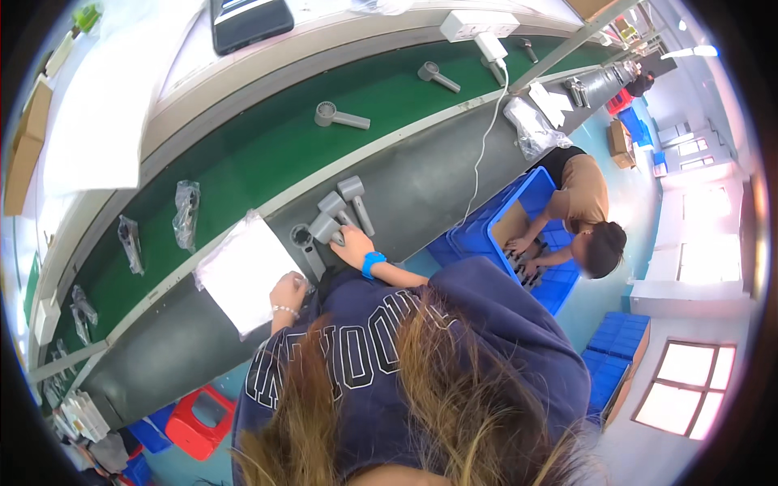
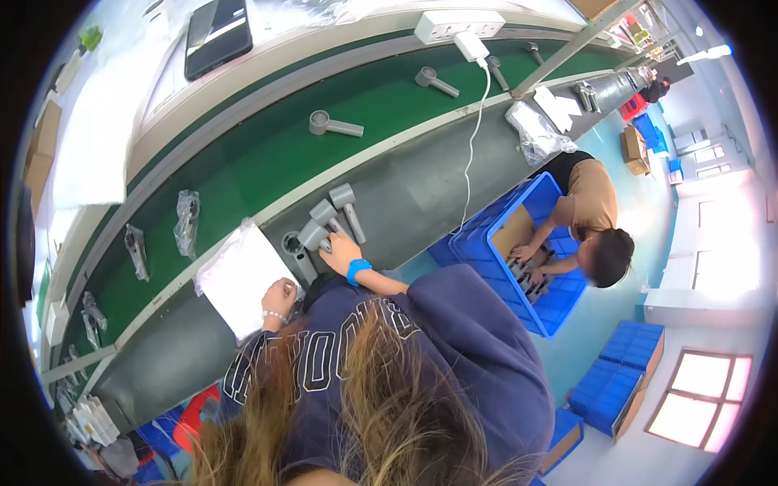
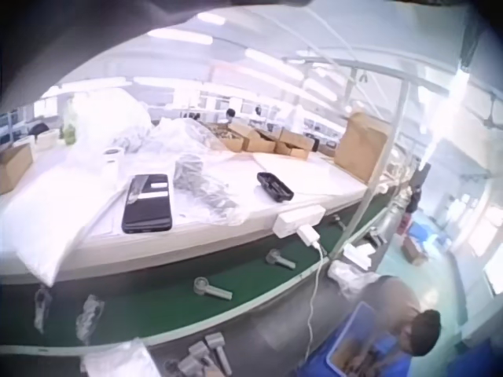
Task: Packing individual grey industrial components into plastic bags on a conveyor belt.
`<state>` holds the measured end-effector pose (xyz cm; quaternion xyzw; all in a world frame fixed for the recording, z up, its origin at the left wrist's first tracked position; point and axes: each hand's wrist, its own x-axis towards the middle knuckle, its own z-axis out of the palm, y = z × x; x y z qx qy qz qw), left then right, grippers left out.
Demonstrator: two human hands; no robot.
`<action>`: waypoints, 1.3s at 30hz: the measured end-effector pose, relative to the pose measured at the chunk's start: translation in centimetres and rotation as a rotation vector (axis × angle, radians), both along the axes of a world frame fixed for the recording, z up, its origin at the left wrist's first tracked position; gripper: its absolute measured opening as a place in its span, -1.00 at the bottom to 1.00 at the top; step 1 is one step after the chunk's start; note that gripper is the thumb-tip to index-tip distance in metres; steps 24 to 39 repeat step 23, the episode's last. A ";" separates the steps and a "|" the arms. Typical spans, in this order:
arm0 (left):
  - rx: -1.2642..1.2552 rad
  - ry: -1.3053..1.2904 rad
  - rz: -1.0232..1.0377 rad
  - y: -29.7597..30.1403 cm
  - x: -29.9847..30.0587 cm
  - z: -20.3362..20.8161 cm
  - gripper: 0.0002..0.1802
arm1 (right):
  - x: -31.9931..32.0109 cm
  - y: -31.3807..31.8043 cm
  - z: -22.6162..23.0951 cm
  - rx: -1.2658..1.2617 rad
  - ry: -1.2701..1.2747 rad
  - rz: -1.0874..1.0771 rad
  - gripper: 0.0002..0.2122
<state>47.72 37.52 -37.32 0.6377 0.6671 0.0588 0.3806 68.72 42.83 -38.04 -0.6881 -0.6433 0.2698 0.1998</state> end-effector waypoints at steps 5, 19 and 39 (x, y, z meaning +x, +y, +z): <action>0.388 0.006 -0.181 -5.8 -4.4 -0.6 -0.75 | -2.1 0.2 -2.7 -0.143 0.098 -0.027 -0.51; 0.656 0.218 -0.079 -10.7 -5.6 -4.5 -0.56 | -1.5 1.9 -0.6 -0.377 -0.520 0.276 -0.56; 0.717 0.315 -0.160 -10.5 -6.0 -5.8 -0.53 | -4.2 2.5 4.6 -0.142 -0.578 0.413 -0.43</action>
